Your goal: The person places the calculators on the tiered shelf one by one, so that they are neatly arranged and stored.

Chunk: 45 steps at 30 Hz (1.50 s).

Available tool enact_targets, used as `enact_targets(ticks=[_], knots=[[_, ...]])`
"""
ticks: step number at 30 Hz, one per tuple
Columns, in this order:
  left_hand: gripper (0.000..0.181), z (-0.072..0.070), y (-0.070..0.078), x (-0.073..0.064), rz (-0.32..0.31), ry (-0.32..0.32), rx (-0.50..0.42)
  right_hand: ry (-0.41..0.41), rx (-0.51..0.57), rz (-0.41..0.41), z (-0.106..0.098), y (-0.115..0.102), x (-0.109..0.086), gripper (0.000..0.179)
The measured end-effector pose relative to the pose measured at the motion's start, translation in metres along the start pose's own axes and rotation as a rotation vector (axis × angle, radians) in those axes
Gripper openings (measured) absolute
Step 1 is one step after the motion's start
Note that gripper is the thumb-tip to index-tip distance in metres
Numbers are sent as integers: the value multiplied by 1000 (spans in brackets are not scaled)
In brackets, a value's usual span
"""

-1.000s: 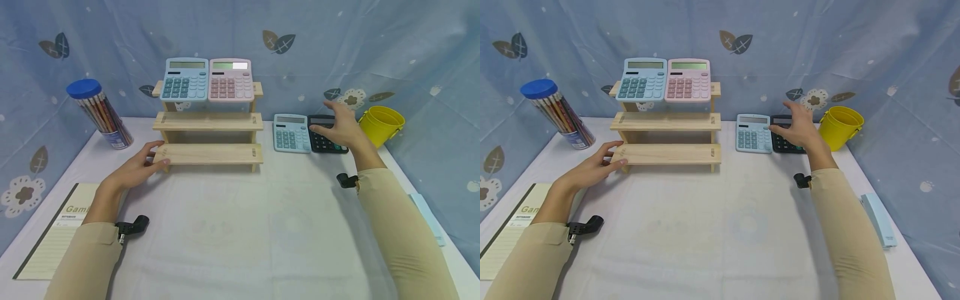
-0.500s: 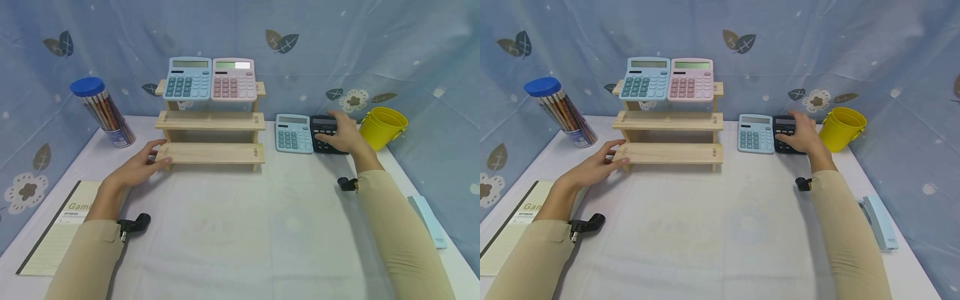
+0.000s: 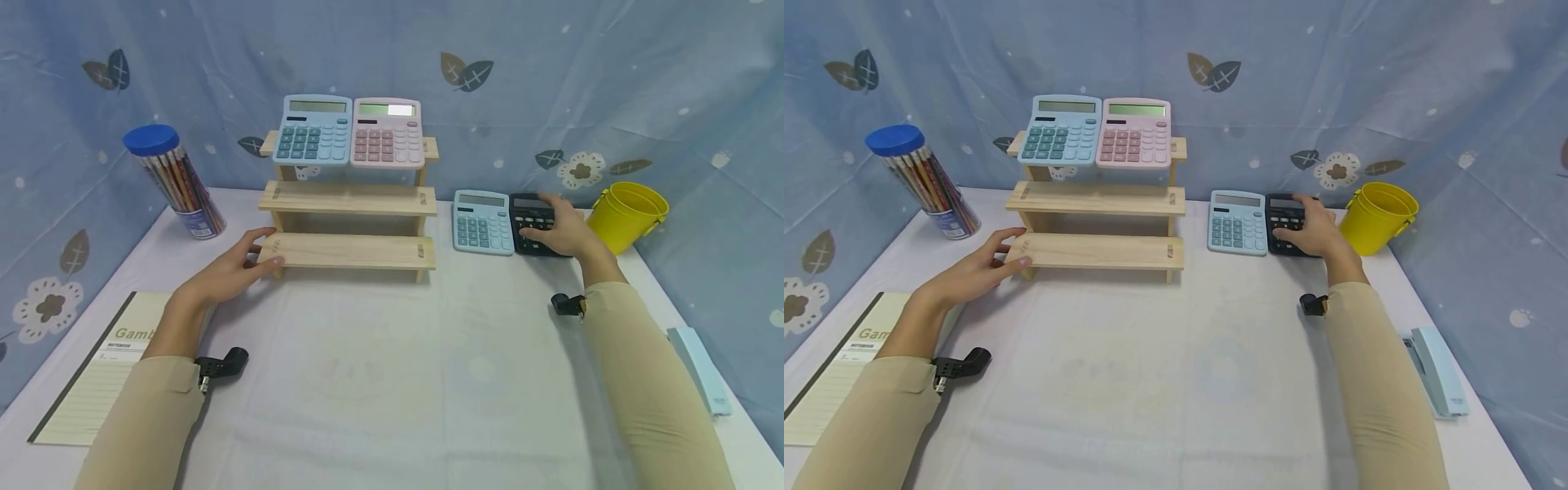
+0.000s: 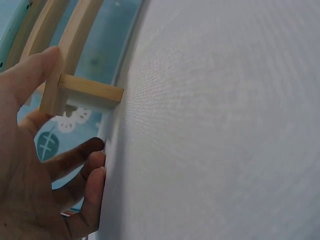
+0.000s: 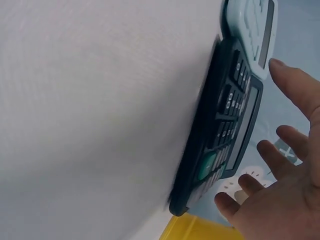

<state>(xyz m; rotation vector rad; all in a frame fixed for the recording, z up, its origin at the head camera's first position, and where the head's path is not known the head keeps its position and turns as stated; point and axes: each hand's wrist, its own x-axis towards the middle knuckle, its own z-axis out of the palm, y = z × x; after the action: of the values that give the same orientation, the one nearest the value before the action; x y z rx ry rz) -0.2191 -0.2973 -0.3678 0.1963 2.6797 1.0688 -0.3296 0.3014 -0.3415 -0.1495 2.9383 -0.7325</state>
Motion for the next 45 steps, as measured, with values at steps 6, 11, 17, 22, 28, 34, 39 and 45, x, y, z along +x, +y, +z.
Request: enact_targets(ticks=[6, 11, 17, 22, 28, 34, 39, 45], knots=[[85, 3, 2, 1, 4, -3, -8, -79, 6, 45, 4, 3, -1, 101], [85, 4, 1, 0, 14, -2, -22, -103, -10, 44, 5, 2, 4, 102], [86, 1, 2, 0, 9, 8, -24, -108, 31, 53, 6, 3, 9, 103], [87, 1, 3, 0, 8, 4, -31, -107, 37, 49, 6, 5, 9, 102], [87, 2, 3, 0, 0, 3, -36, -134, 41, 51, 6, 5, 5, 103], [87, 2, 1, 1, -1, -1, -32, -144, 5, 71, 8, 5, 4, 112], [86, 1, -2, 4, 1, 0, -26, -135, -12, 84, 9, 4, 5, 113], [87, 1, -2, 4, -5, -4, -13, -223, -17, 90, 4, 5, -3, 123]])
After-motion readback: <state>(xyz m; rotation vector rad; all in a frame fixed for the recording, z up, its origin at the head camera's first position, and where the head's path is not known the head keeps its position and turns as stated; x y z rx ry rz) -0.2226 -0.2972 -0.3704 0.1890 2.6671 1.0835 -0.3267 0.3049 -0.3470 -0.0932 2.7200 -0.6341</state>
